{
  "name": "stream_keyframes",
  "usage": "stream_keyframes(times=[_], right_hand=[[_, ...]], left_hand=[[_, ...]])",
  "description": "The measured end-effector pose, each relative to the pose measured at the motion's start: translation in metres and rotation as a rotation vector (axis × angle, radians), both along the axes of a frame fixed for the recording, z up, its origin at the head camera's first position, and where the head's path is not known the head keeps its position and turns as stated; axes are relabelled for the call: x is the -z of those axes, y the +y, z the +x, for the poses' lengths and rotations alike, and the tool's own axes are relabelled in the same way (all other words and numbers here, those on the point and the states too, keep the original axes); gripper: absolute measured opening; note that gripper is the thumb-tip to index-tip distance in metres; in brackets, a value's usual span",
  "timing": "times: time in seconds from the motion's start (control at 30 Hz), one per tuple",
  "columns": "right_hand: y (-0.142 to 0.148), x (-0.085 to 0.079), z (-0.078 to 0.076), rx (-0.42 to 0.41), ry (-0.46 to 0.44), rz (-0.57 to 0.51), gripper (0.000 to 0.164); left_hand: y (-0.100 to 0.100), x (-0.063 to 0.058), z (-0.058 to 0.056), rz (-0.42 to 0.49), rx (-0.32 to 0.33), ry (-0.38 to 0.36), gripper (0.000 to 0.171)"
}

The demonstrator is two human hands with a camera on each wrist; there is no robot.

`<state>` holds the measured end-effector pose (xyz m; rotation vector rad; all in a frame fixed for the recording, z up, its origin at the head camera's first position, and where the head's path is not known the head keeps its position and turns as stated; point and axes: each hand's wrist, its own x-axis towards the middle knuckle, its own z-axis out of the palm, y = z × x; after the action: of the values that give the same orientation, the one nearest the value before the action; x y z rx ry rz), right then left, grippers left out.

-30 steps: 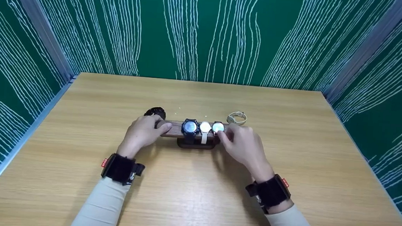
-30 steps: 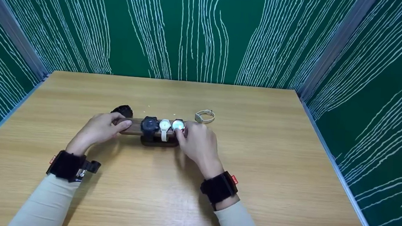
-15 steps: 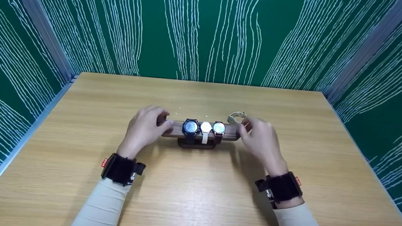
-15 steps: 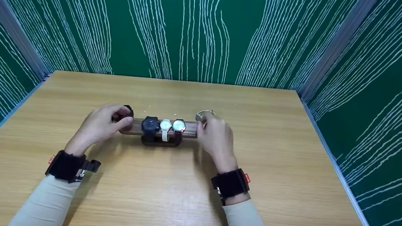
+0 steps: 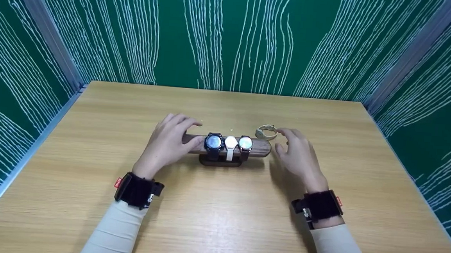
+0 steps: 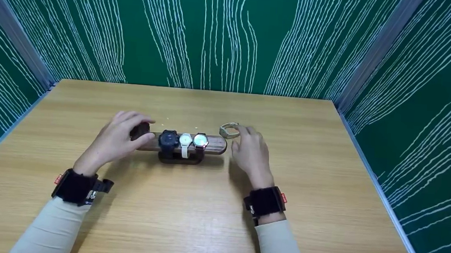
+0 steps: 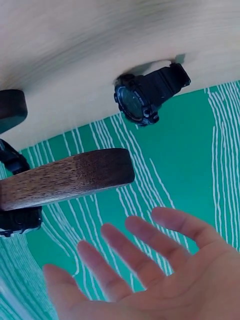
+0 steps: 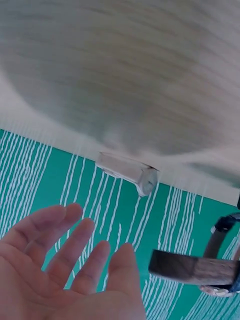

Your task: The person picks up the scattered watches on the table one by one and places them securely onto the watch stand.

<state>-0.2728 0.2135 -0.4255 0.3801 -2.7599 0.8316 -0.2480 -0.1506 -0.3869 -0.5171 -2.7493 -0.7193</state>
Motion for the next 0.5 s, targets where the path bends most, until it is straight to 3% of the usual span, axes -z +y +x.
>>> stream_keyframes(times=[0.3, 0.5], right_hand=[[0.009, 0.005, -0.011, -0.063, -0.121, 0.088, 0.056], [0.004, 0.009, -0.028, -0.115, -0.155, 0.172, 0.054]], left_hand=[[0.010, 0.001, 0.003, -0.020, 0.105, -0.001, 0.056], [0.015, -0.002, 0.006, -0.052, 0.139, 0.055, 0.062]])
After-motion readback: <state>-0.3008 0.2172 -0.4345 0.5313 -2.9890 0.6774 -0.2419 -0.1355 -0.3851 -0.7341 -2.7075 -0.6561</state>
